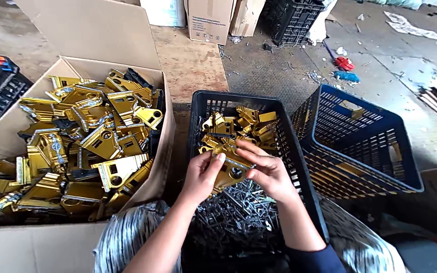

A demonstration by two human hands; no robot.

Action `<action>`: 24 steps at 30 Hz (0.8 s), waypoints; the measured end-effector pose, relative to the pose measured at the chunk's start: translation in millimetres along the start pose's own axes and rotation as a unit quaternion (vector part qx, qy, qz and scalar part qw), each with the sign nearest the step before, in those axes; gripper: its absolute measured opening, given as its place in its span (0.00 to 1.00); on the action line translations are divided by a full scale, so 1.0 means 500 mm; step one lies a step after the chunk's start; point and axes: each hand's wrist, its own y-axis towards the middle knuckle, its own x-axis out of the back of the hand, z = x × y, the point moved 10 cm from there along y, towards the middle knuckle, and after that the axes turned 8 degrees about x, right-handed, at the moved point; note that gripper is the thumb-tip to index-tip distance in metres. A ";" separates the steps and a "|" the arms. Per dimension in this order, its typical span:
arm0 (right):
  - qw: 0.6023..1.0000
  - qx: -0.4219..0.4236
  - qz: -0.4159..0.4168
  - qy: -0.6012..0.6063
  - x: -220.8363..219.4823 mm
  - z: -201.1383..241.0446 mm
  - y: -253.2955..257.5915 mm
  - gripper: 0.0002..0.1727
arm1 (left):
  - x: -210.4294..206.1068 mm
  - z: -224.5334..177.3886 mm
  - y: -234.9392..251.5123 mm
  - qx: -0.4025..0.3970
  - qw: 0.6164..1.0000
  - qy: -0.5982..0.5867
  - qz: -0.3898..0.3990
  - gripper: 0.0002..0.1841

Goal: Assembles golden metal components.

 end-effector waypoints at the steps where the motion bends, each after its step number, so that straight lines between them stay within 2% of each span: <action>1: 0.998 0.036 -0.020 -0.055 0.002 0.016 0.004 0.28 | 0.001 0.011 0.001 0.031 0.999 -0.020 -0.008 0.14; 3: 0.984 0.082 -0.069 -0.142 0.002 0.036 0.003 0.23 | -0.001 0.029 -0.002 0.082 0.995 -0.059 -0.026 0.15; 4: 0.985 0.074 -0.087 -0.131 -0.001 0.033 0.000 0.23 | -0.003 0.034 -0.004 0.096 0.992 -0.076 -0.030 0.16; 6: 0.996 0.009 -0.087 0.013 -0.013 0.004 -0.005 0.25 | -0.005 0.035 -0.004 0.104 0.989 -0.099 -0.019 0.17; 7: 0.990 -0.037 -0.065 0.122 -0.027 -0.017 -0.009 0.31 | -0.008 0.035 -0.005 0.108 0.988 -0.112 0.000 0.17; 9: 0.948 -0.114 -0.020 0.297 -0.061 -0.046 -0.019 0.53 | -0.025 0.034 -0.008 0.116 0.981 -0.143 0.052 0.17; 10: 0.928 -0.131 -0.031 0.347 -0.070 -0.054 -0.023 0.59 | -0.034 0.036 -0.011 0.120 0.978 -0.156 0.076 0.17; 11: 0.915 -0.132 -0.051 0.377 -0.075 -0.058 -0.025 0.60 | -0.041 0.041 -0.012 0.125 0.974 -0.165 0.093 0.18; 13: 0.910 -0.111 -0.090 0.390 -0.076 -0.056 -0.029 0.53 | -0.046 0.051 -0.014 0.136 0.970 -0.168 0.115 0.19; 16: 0.943 -0.058 -0.097 0.312 -0.054 -0.037 -0.029 0.47 | -0.041 0.047 -0.005 0.142 0.975 -0.097 0.139 0.20; 18: 0.982 -0.034 -0.092 0.161 -0.032 -0.030 -0.035 0.54 | -0.027 0.056 0.004 0.159 0.980 -0.010 0.120 0.19; 19: 0.995 -0.020 -0.076 0.067 -0.028 -0.024 -0.038 0.58 | -0.025 0.064 0.006 0.175 0.977 0.014 0.124 0.24; 20: 0.998 0.002 -0.056 -0.031 -0.031 -0.016 -0.040 0.61 | -0.031 0.069 0.002 0.192 0.972 0.019 0.137 0.31; 22: 0.986 0.043 -0.023 -0.161 -0.051 0.002 -0.042 0.59 | -0.058 0.072 -0.013 0.212 0.962 0.004 0.173 0.38; 24: 0.983 0.030 -0.003 -0.179 -0.055 -0.004 -0.047 0.57 | -0.075 0.078 -0.018 0.206 0.960 -0.011 0.188 0.37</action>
